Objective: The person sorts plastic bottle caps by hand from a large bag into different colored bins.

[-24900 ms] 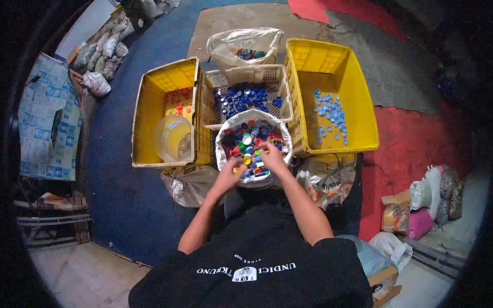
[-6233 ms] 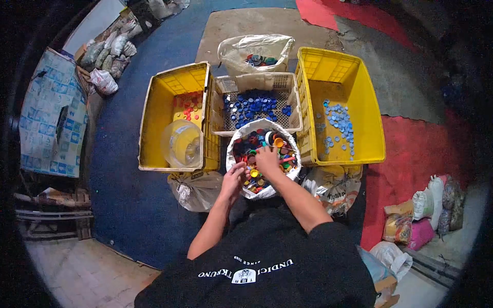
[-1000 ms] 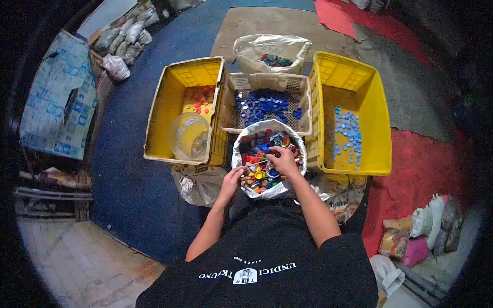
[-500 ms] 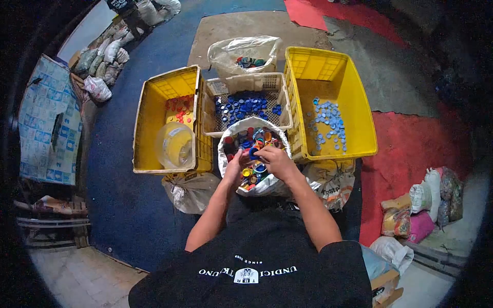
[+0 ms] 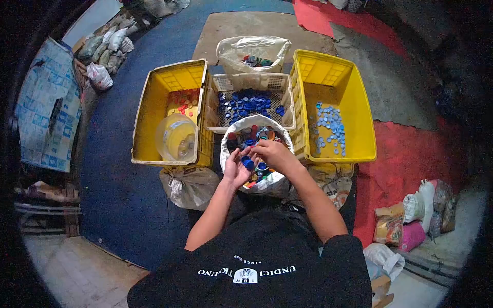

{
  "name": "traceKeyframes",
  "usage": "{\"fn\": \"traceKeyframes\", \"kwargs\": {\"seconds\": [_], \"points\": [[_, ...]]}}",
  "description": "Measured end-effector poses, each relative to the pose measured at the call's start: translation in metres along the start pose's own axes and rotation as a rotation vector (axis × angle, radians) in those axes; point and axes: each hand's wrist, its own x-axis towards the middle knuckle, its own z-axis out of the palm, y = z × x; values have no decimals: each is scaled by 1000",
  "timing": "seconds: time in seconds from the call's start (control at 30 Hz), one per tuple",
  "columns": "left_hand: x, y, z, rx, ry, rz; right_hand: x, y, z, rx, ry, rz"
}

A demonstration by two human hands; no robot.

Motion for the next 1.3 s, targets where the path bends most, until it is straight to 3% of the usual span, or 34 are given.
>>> {"fn": "traceKeyframes", "kwargs": {"seconds": [0.23, 0.3, 0.37, 0.43, 0.5, 0.57, 0.63, 0.7, 0.73, 0.83, 0.9, 1.0, 1.17, 1.27, 1.3], "points": [[-6, 3, -8, -105, 81, 3, 9, 20, 3, 109, 57, 148], [-8, 3, -6, -110, 101, 29, 12, 24, 4, 65, 157, 269], [-8, 3, -7, -115, 118, 30, 14, 31, 11, 61, 205, 229], [-9, 2, -9, -127, 119, 35, 16, 30, 19, 555, 208, 708], [-12, 0, -9, -124, 107, 34, 12, 48, 41, 681, 315, 638], [-14, 0, -5, -118, 93, 37, 10, 47, 46, 880, 386, 787], [-15, -3, -1, -107, 95, 3, 17, 23, 39, 809, 344, 809], [-13, -5, -5, -112, 54, -19, 21, -1, 36, 480, 259, 510], [-11, -6, -6, -104, 35, -16, 25, -16, 27, 639, 111, 599], [-3, -8, -15, -81, 27, -29, 23, -18, 26, 556, 122, 527], [2, -11, -21, -15, 1, 9, 11, 5, 37, 625, 76, 643], [-2, -12, -17, 19, 38, 2, -9, 21, 53, 792, 279, 658], [-11, -13, -19, -59, 130, -73, -48, 13, 79, 996, 200, 805], [6, -6, -15, -181, 272, -53, -55, 21, 85, 954, 313, 788], [21, 5, -13, -212, 103, -51, -55, 25, 84, 944, 341, 794]]}}
